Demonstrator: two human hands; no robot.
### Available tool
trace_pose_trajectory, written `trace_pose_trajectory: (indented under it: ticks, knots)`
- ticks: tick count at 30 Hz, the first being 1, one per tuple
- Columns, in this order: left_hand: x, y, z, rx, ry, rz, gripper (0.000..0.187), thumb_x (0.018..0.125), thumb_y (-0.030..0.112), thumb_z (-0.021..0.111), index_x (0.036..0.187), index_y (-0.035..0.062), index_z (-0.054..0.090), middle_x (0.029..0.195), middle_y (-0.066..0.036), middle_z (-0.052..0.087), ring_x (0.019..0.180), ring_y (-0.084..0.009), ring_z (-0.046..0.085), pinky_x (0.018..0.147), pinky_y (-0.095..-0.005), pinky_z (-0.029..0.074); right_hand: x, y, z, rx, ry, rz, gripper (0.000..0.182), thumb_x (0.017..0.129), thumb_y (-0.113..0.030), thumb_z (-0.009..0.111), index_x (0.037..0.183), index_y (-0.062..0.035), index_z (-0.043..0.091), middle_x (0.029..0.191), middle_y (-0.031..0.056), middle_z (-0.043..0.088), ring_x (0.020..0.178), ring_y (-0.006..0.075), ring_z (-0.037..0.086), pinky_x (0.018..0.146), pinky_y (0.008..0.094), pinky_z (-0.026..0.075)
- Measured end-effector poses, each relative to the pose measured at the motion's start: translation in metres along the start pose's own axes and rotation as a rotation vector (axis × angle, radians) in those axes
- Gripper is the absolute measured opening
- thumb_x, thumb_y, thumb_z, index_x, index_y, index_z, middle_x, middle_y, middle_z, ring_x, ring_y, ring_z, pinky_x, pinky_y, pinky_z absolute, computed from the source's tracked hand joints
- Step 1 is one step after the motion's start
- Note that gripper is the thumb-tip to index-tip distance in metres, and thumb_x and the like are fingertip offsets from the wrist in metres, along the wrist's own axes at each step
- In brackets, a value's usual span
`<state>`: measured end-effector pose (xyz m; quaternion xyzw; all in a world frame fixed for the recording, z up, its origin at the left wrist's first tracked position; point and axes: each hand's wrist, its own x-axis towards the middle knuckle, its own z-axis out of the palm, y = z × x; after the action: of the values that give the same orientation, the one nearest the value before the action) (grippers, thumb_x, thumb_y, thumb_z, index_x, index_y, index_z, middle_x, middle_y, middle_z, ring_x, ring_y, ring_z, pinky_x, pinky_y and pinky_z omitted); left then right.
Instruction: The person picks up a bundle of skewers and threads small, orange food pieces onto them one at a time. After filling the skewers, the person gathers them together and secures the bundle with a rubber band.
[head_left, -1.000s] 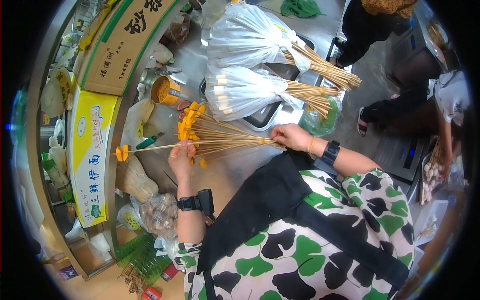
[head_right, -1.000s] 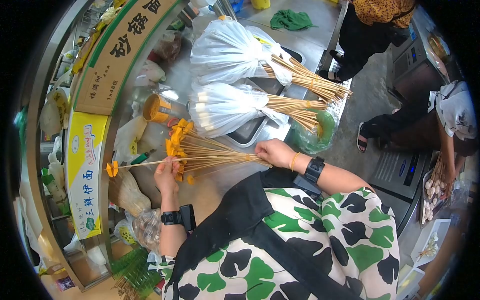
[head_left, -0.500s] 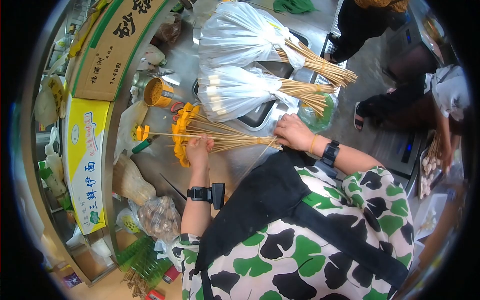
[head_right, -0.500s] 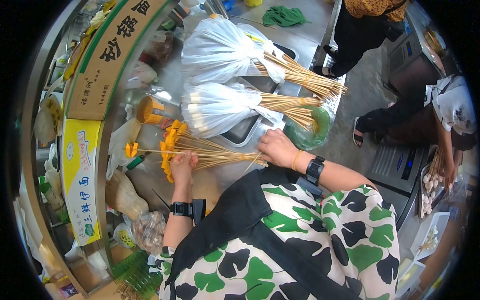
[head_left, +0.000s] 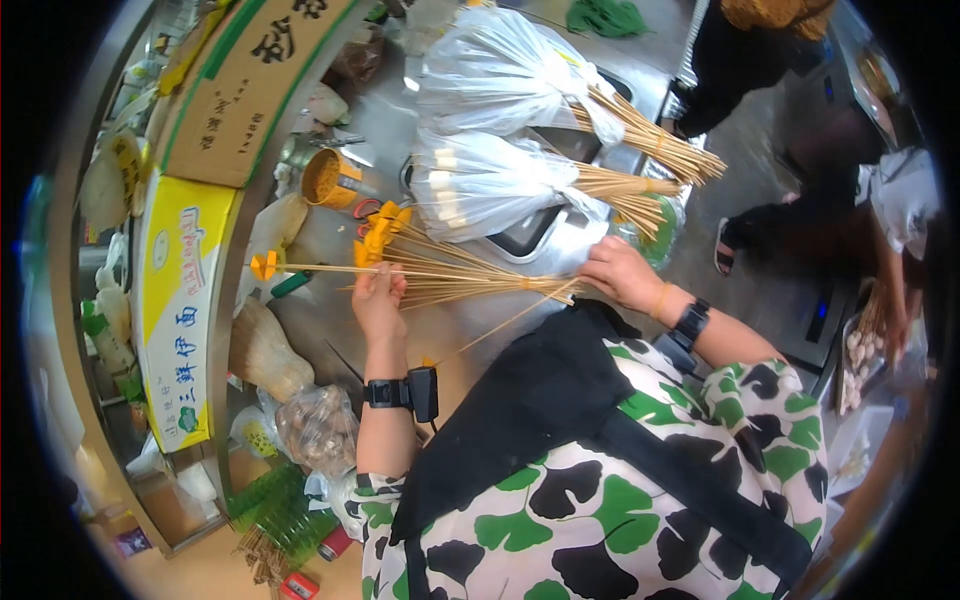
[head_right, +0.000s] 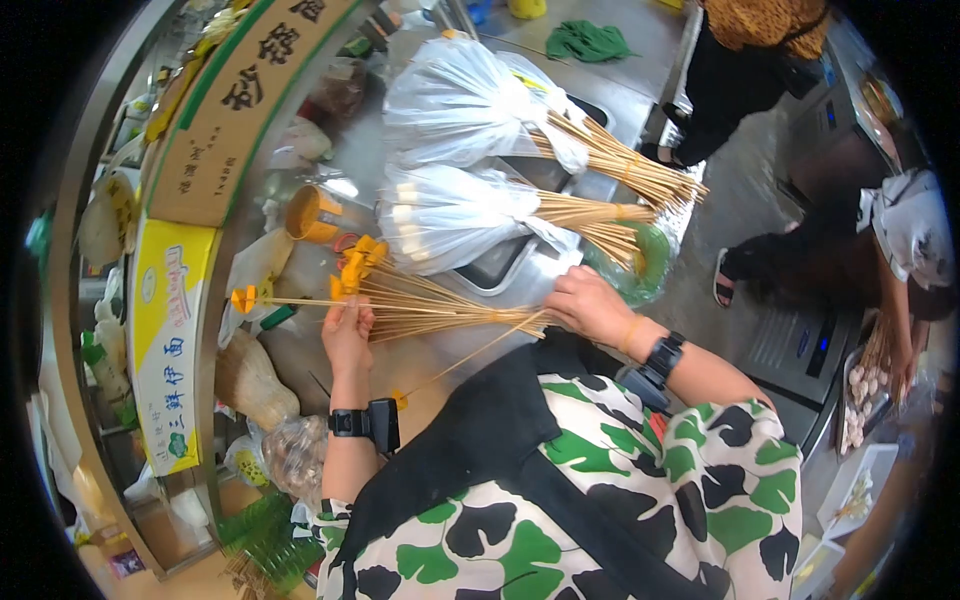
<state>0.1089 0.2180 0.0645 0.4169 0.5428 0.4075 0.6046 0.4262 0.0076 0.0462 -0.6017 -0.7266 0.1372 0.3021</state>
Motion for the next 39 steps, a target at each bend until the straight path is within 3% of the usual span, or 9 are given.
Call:
trace_pose_trajectory:
  ticks: [4, 7, 12, 15, 24, 31, 34, 37, 39]
  knots:
    - [-0.015, 0.040, -0.036, -0.080, -0.009, 0.089, 0.016, 0.092, 0.013, 0.057, 0.103, 0.0021, 0.056, 0.089, -0.009, 0.064, 0.071, -0.0095, 0.059, 0.065, -0.0198, 0.050, -0.011, 0.002, -0.026, 0.014, 0.080, 0.067, 0.008, 0.083, -0.014, 0.061, 0.088, -0.0078, 0.059, 0.076, 0.0101, 0.051, 0.076, 0.0274, 0.052, 0.068, 0.0377, 0.042]
    - [-0.035, 0.025, -0.051, -0.106, -0.065, -0.045, 0.018, 0.092, 0.013, 0.057, 0.105, 0.0012, 0.057, 0.091, -0.009, 0.065, 0.071, -0.0099, 0.059, 0.066, -0.0204, 0.050, -0.021, 0.009, -0.027, 0.061, 0.154, 0.163, 0.006, 0.086, -0.010, 0.057, 0.089, -0.0051, 0.057, 0.076, 0.0123, 0.053, 0.072, 0.0294, 0.056, 0.063, 0.0376, 0.045]
    - [-0.072, -0.011, -0.002, -0.165, -0.264, -0.281, 0.022, 0.090, 0.012, 0.059, 0.108, -0.0004, 0.057, 0.093, -0.010, 0.065, 0.073, -0.0095, 0.060, 0.067, -0.0204, 0.052, 0.013, -0.018, -0.006, 0.330, -0.002, 0.271, 0.002, 0.088, -0.007, 0.052, 0.090, -0.0058, 0.053, 0.072, 0.0096, 0.063, 0.066, 0.0242, 0.065, 0.058, 0.0326, 0.050]
    - [-0.081, -0.008, 0.029, -0.172, -0.350, -0.284, 0.023, 0.090, 0.012, 0.060, 0.109, -0.0008, 0.056, 0.094, -0.010, 0.065, 0.074, -0.0095, 0.060, 0.068, -0.0203, 0.052, 0.051, -0.043, 0.014, 0.507, -0.034, 0.228, 0.009, 0.091, -0.014, 0.049, 0.092, -0.0059, 0.052, 0.076, 0.0124, 0.064, 0.073, 0.0309, 0.064, 0.065, 0.0354, 0.050]
    - [-0.076, -0.010, 0.032, -0.159, -0.295, -0.220, 0.021, 0.089, 0.011, 0.061, 0.107, 0.0001, 0.057, 0.094, -0.011, 0.065, 0.076, -0.0120, 0.060, 0.071, -0.0236, 0.052, 0.061, -0.077, 0.038, 0.842, -0.416, 0.490, 0.020, 0.098, -0.024, 0.043, 0.093, -0.0074, 0.054, 0.063, -0.0006, 0.052, 0.058, 0.0076, 0.052, 0.053, 0.0240, 0.043]
    - [-0.079, -0.003, 0.028, 0.081, -0.390, -0.175, 0.019, 0.092, 0.017, 0.059, 0.102, 0.0012, 0.058, 0.095, -0.010, 0.065, 0.080, -0.0112, 0.061, 0.072, -0.0248, 0.052, 0.051, -0.066, 0.052, 1.105, -0.399, 0.485, 0.025, 0.098, -0.028, 0.045, 0.097, -0.0080, 0.060, 0.062, -0.0053, 0.042, 0.054, 0.0045, 0.037, 0.050, 0.0210, 0.034]
    - [-0.085, 0.018, 0.023, 0.734, -0.415, -0.043, 0.022, 0.088, 0.020, 0.062, 0.103, 0.0040, 0.060, 0.092, -0.008, 0.064, 0.078, -0.0150, 0.062, 0.069, -0.0263, 0.052, 0.051, -0.068, 0.051, 1.086, -0.390, 0.484, 0.026, 0.097, -0.029, 0.047, 0.094, -0.0087, 0.062, 0.063, -0.0047, 0.045, 0.057, 0.0058, 0.041, 0.052, 0.0223, 0.036]
    - [-0.104, 0.043, 0.024, 1.352, -0.415, 0.980, 0.024, 0.085, 0.021, 0.063, 0.105, 0.0084, 0.061, 0.085, -0.006, 0.062, 0.075, -0.0201, 0.061, 0.073, -0.0324, 0.052, 0.052, -0.056, 0.054, 1.083, -0.426, 0.526, 0.026, 0.096, -0.030, 0.049, 0.091, -0.0083, 0.062, 0.063, -0.0047, 0.044, 0.060, 0.0056, 0.041, 0.053, 0.0215, 0.036]
    - [-0.102, 0.067, 0.049, 1.280, -0.558, 1.323, 0.025, 0.081, 0.019, 0.064, 0.104, 0.0099, 0.061, 0.082, -0.006, 0.061, 0.073, -0.0244, 0.059, 0.072, -0.0348, 0.050, 0.051, -0.055, 0.056, 1.053, -0.432, 0.475, 0.025, 0.096, -0.029, 0.049, 0.091, -0.0082, 0.062, 0.063, -0.0047, 0.044, 0.060, 0.0057, 0.040, 0.053, 0.0217, 0.035]
